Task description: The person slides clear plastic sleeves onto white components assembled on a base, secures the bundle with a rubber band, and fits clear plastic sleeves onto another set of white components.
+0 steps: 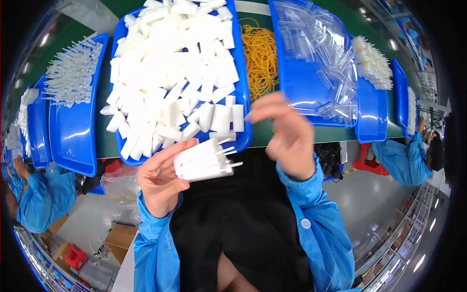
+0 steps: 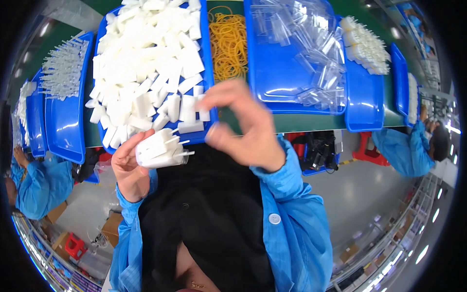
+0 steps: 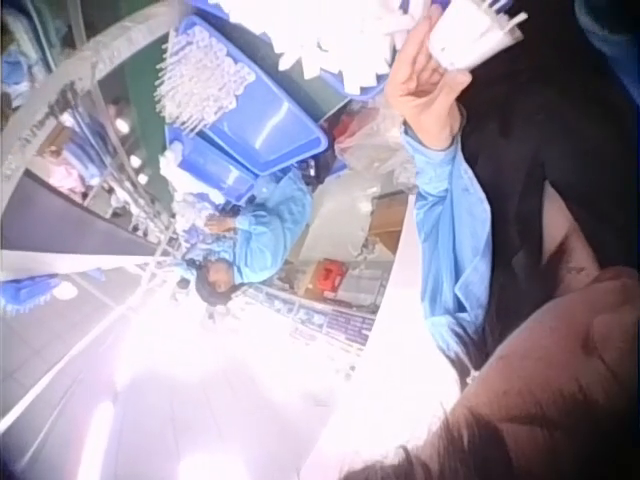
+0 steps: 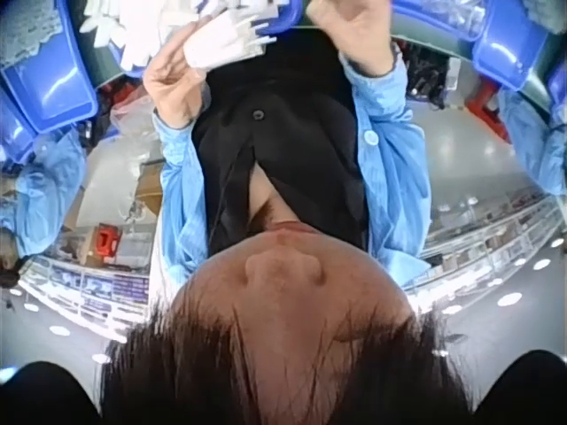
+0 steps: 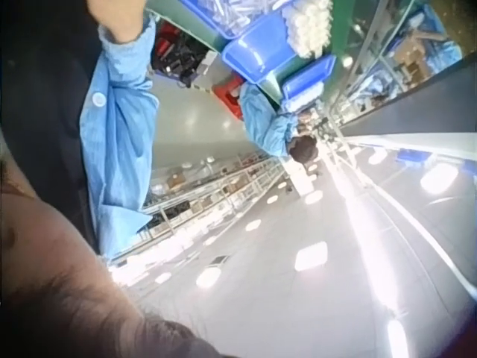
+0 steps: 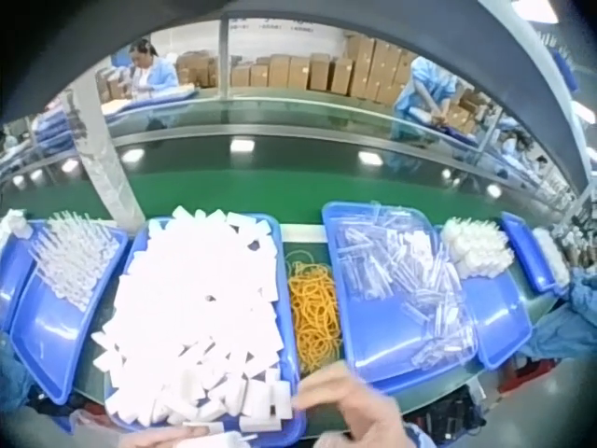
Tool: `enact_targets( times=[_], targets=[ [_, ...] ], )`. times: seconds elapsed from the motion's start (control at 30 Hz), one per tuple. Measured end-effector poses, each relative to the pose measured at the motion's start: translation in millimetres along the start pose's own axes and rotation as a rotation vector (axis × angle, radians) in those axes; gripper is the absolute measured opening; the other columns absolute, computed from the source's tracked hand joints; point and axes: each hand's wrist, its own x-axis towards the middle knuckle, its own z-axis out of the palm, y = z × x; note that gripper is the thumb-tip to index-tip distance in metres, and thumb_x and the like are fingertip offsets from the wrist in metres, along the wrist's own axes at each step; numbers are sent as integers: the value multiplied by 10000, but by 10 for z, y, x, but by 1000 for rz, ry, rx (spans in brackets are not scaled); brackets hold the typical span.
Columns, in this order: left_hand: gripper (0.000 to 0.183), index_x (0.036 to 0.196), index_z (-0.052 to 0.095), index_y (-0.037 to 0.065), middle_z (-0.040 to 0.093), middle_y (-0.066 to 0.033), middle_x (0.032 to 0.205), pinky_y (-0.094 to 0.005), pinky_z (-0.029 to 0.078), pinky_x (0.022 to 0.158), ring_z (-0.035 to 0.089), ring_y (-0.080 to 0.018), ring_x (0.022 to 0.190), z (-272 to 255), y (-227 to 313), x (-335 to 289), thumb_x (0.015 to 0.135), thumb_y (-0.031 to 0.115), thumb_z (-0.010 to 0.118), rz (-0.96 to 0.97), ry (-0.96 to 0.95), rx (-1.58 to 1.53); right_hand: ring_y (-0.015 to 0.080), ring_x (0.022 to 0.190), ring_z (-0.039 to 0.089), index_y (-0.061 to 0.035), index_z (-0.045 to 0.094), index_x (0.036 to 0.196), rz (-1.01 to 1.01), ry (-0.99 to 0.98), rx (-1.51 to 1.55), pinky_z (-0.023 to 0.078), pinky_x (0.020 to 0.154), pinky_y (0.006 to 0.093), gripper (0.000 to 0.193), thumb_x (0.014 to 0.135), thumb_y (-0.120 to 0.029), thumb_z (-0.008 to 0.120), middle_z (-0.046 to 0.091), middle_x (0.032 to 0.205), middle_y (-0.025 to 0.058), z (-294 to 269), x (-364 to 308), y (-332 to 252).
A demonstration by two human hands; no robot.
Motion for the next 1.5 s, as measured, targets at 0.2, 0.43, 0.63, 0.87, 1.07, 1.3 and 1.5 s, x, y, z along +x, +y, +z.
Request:
enact_targets(
  times=[0.2, 0.43, 0.63, 0.87, 1.07, 1.3, 1.5],
  targets=[
    [554, 1159, 499, -61, 511, -293, 1153, -386, 380, 961, 523, -329, 1096, -3, -12, 43, 676, 104, 716, -46, -48, 54, 274, 791, 531, -24, 558, 995, -159, 461, -1430, 429, 711, 360, 298, 759, -174, 662, 587, 835, 107, -824, 360, 359],
    [521, 1147, 494, -40, 522, -299, 1123, -393, 533, 731, 553, -338, 1040, 3, 19, 55, 720, 184, 691, -136, -76, 26, 285, 643, 558, -31, 564, 950, 17, 458, -1311, 455, 572, 349, 225, 780, -160, 633, 599, 772, 145, -863, 479, 541],
    [414, 1120, 488, -40, 468, -302, 1191, -338, 547, 672, 587, -298, 971, -34, -29, 92, 744, 29, 647, -53, -112, -21, 19, 668, 451, -19, 596, 940, 194, 409, -382, 332, 562, 146, 140, 878, -130, 537, 532, 755, -19, -469, 287, 60],
    [357, 1079, 513, 1, 448, -297, 1216, -342, 548, 707, 587, -286, 973, -4, -20, 137, 751, 21, 653, 67, -110, 52, 80, 754, 517, 15, 503, 971, 286, 137, 292, 409, 679, 201, 169, 846, -76, 572, 563, 863, 67, 31, -52, -216],
    [289, 1029, 542, -6, 454, -297, 1207, -356, 553, 717, 589, -310, 969, -13, -48, 154, 761, 20, 647, 123, -83, 76, 85, 734, 523, 41, 501, 972, 262, 167, 215, 418, 658, 201, 184, 836, -57, 577, 564, 860, 83, 204, -86, -152],
    [272, 1001, 551, -12, 452, -307, 1204, -377, 532, 771, 571, -325, 1008, -33, -40, 140, 753, 19, 657, 158, -58, 71, 76, 717, 505, 44, 513, 962, 147, 168, 155, 406, 644, 187, 166, 830, -36, 576, 561, 853, 87, 206, -79, -142],
    [274, 987, 561, -4, 463, -316, 1195, -371, 449, 887, 520, -332, 1091, -79, -57, 120, 739, 18, 675, 253, -71, 149, 73, 716, 501, 45, 513, 965, 145, 161, 211, 402, 642, 187, 150, 838, -23, 557, 560, 853, 90, 192, -62, -168]
  ],
)
